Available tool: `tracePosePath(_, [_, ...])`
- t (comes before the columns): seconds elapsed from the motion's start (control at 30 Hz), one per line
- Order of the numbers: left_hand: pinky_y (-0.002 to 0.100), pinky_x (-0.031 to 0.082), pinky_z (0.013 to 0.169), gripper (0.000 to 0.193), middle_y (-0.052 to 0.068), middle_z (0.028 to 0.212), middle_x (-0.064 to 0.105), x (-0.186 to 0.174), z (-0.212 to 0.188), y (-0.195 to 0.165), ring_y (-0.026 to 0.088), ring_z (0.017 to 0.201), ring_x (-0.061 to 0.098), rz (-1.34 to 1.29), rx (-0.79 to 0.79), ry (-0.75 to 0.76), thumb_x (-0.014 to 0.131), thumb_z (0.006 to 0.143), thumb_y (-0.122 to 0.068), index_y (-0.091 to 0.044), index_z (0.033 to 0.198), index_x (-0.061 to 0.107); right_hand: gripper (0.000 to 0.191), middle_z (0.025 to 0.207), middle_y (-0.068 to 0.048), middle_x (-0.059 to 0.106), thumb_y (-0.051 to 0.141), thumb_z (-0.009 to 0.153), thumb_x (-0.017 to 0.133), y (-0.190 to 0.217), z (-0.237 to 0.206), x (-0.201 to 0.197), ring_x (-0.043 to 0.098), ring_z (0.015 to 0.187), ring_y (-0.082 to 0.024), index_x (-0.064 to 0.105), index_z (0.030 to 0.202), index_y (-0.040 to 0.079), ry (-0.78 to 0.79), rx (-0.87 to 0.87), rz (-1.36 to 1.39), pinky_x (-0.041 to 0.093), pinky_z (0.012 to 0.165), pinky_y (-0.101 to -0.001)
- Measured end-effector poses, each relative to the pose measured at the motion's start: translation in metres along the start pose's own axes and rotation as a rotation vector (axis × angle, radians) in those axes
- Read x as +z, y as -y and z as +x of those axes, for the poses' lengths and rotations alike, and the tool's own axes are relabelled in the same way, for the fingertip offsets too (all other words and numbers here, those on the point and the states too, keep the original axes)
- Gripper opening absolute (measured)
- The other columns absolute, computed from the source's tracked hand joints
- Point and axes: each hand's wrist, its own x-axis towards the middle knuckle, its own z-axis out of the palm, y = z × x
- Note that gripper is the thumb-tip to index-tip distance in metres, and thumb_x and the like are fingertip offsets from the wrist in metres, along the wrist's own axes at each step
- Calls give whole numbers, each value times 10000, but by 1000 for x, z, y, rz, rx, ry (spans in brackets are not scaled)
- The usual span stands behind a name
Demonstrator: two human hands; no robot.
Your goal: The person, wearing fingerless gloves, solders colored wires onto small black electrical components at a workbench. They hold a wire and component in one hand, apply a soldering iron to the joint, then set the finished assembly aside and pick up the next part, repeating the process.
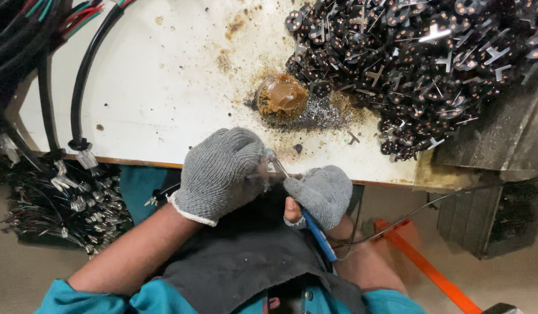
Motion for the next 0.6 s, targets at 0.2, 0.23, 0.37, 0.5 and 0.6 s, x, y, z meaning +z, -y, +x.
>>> tracePosePath(0.2, [456,538,725,154,125,947,667,-1,2,-3,350,843,651,4,-1,-10,744,800,-149,-81,875,628,211,784,-98,641,225,818,667,3,-3,-2,631,731,-317,754,957,93,-37,56,43,485,695,-452])
tracePosePath(0.23, [457,535,715,155,125,943,668,-1,3,-4,351,833,649,9,-6,-8,747,796,-149,-81,871,629,206,783,-94,642,222,817,669,3,-2,-2,633,733,-314,754,959,98,-35,59,51,486,698,-449])
tracePosePath(0.37, [466,526,689,159,128,915,660,-2,4,-3,353,805,643,19,-17,21,747,774,-153,-79,843,625,202,751,-72,626,216,796,722,-4,-2,-1,624,690,-298,747,969,115,3,-56,23,463,639,-445])
tracePosePath(0.5, [447,532,707,152,118,953,668,-2,3,-4,341,836,652,-7,-17,-16,756,821,-153,-86,870,629,257,675,-32,597,257,756,796,-11,-5,-1,608,619,-271,746,976,134,88,-169,-12,434,551,-428])
tracePosePath(0.6, [449,522,685,150,112,925,669,-1,4,-5,339,809,647,-15,-19,-9,770,817,-149,-92,848,634,274,644,-23,578,261,752,813,-14,-8,1,598,592,-259,743,984,134,95,-182,-4,424,522,-415])
